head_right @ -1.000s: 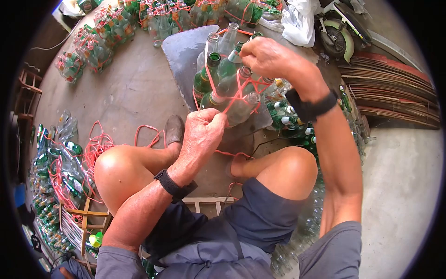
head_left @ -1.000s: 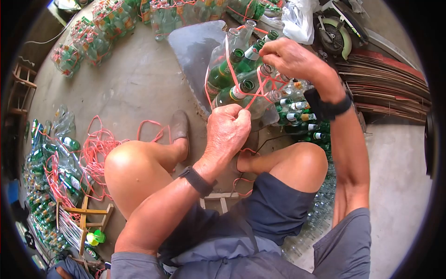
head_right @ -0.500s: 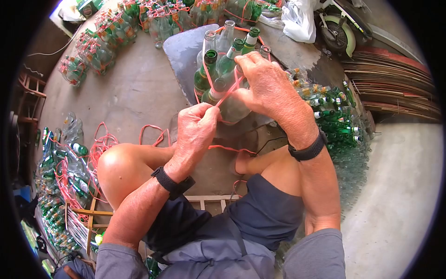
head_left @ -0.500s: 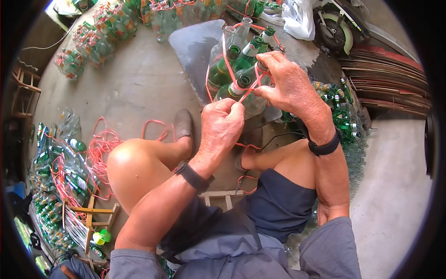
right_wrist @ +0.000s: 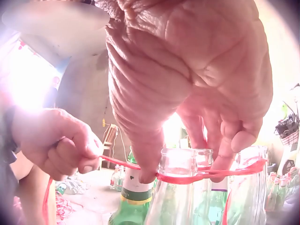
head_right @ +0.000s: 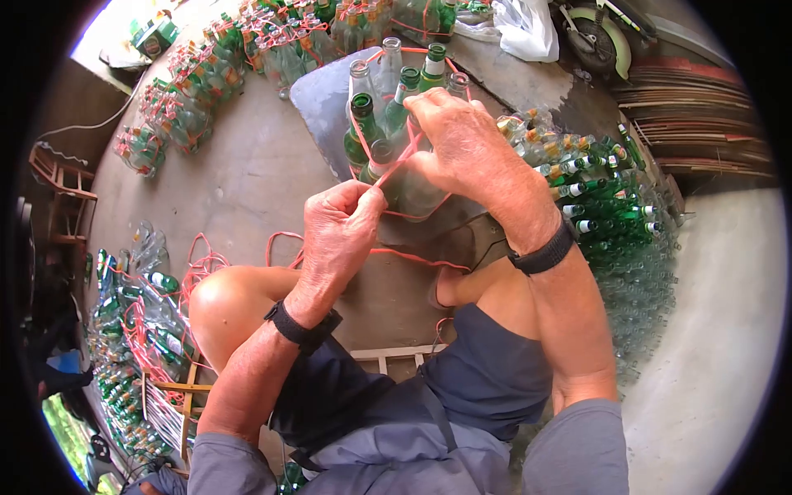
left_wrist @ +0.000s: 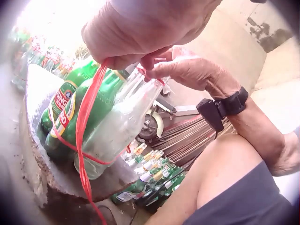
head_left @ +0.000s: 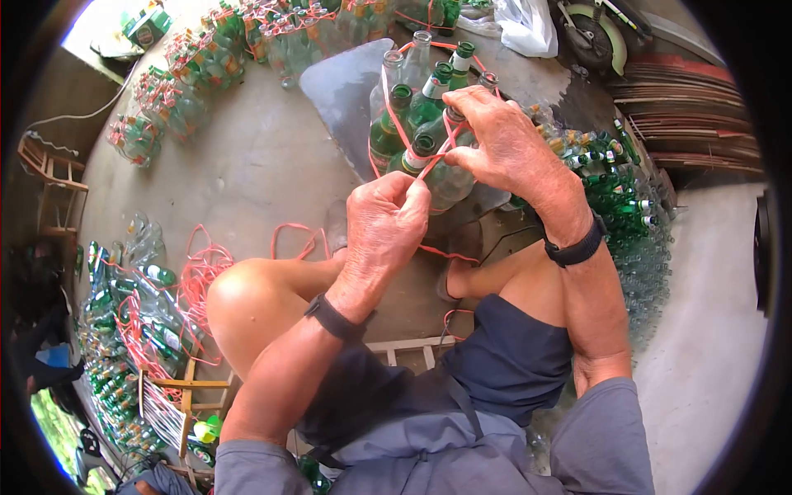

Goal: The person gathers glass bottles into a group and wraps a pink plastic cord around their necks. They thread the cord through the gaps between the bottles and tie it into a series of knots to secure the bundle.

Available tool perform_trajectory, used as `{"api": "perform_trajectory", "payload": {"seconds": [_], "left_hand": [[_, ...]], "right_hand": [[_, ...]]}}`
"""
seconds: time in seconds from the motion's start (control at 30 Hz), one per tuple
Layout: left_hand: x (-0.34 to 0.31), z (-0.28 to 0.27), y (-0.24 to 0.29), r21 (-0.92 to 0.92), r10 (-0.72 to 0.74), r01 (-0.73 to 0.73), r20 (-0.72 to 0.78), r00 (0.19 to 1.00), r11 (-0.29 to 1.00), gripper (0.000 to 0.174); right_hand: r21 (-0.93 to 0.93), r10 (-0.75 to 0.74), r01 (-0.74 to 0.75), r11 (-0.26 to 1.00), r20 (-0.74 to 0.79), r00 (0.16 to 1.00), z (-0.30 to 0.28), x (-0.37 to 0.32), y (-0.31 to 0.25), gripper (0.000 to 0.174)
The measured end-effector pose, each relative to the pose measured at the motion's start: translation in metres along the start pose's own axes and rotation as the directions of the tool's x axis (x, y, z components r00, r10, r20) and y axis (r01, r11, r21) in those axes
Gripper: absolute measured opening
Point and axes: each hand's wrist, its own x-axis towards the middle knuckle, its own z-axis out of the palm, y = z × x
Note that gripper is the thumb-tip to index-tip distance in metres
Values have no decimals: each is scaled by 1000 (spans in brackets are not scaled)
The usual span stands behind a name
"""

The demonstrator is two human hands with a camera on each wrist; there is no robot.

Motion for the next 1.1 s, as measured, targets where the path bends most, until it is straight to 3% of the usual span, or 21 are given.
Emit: {"api": "perform_trajectory", "payload": {"seconds": [0.03,0.2,0.47,0.77,0.83,0.9,1.1], "left_hand": [[1,-1,3,10,4,-4,10,1000,1000,18],[20,-17,24,246,222,-245,117,968,938,16],[73,-19,41,400,407,-442,174,897,803,16],[100,-16,21,478,266,-332,202,943,813,16],[99,-19,14,476,248,-310,190,950,823,16],[98,-21,11,384,117,-174,167,979,907,15],[83,-23,17,370,143,-165,87,986,914,12]], "right_hand": [[5,2,-2,1000,22,1000,0,-1,0,66],[-29,28,-27,999,27,999,-1,-2,-1,67],[-31,46,-44,999,66,997,-1,-2,-2,63],[-53,44,-38,998,106,993,0,-1,-1,55],[-53,-65,61,997,-73,995,7,-3,3,30],[-56,-68,63,996,-79,995,9,-4,5,30],[-41,-69,65,997,-97,993,9,-6,2,31]]}}
